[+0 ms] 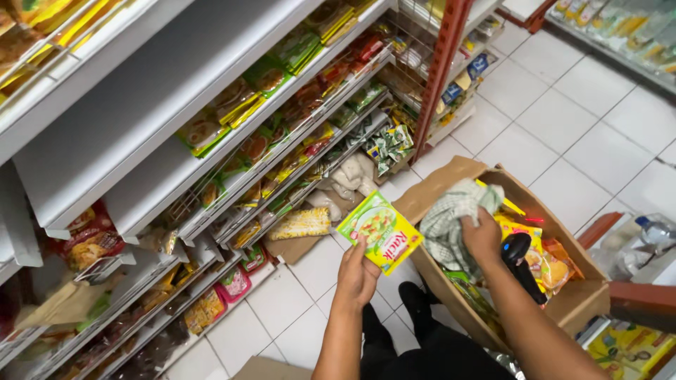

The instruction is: The person is stocking shelves with small packaged goods from a cardboard box, using a handheld scanner to scan barcodes and a cloth to wipe the shelves.

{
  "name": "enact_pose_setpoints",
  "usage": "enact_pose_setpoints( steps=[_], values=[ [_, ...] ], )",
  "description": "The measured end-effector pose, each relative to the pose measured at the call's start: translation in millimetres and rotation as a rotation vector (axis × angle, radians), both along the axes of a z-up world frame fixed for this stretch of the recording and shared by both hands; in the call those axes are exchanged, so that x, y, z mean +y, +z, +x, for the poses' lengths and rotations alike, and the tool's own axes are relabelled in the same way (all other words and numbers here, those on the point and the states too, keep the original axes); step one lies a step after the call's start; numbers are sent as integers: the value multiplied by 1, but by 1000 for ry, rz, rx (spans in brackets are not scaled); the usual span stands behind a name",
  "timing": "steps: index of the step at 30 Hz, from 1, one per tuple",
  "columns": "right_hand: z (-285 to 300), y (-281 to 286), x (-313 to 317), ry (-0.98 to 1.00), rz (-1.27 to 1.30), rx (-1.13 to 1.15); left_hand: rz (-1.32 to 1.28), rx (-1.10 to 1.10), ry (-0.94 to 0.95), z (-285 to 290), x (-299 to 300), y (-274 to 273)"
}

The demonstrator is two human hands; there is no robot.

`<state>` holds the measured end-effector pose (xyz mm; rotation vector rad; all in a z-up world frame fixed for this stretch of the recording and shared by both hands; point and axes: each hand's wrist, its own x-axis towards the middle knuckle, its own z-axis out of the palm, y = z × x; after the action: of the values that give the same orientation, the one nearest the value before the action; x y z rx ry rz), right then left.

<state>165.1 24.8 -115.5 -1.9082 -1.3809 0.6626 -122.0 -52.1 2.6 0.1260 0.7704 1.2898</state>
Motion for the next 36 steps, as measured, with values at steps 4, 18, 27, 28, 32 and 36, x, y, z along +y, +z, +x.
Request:
enact_pose_setpoints(
  steps=[4,18,27,28,32,36],
  values=[
    [-23,108,-42,208,106,27,49,183,15,-8,6,-11],
    [-115,114,-27,50,-91,588,188,-9,-70,10,-3,10],
    [-97,126,-52,167,-196,1255,-74,358,14,26,0,-2],
    [-110,128,-59,246,-208,906,-120,208,-36,32,0,-2],
    [-138,155,-98,639,259,303,190,-489,-112,36,12,6],
    [-146,186,-128,854,438,-5,216,-406,-90,16,35,11]
  ],
)
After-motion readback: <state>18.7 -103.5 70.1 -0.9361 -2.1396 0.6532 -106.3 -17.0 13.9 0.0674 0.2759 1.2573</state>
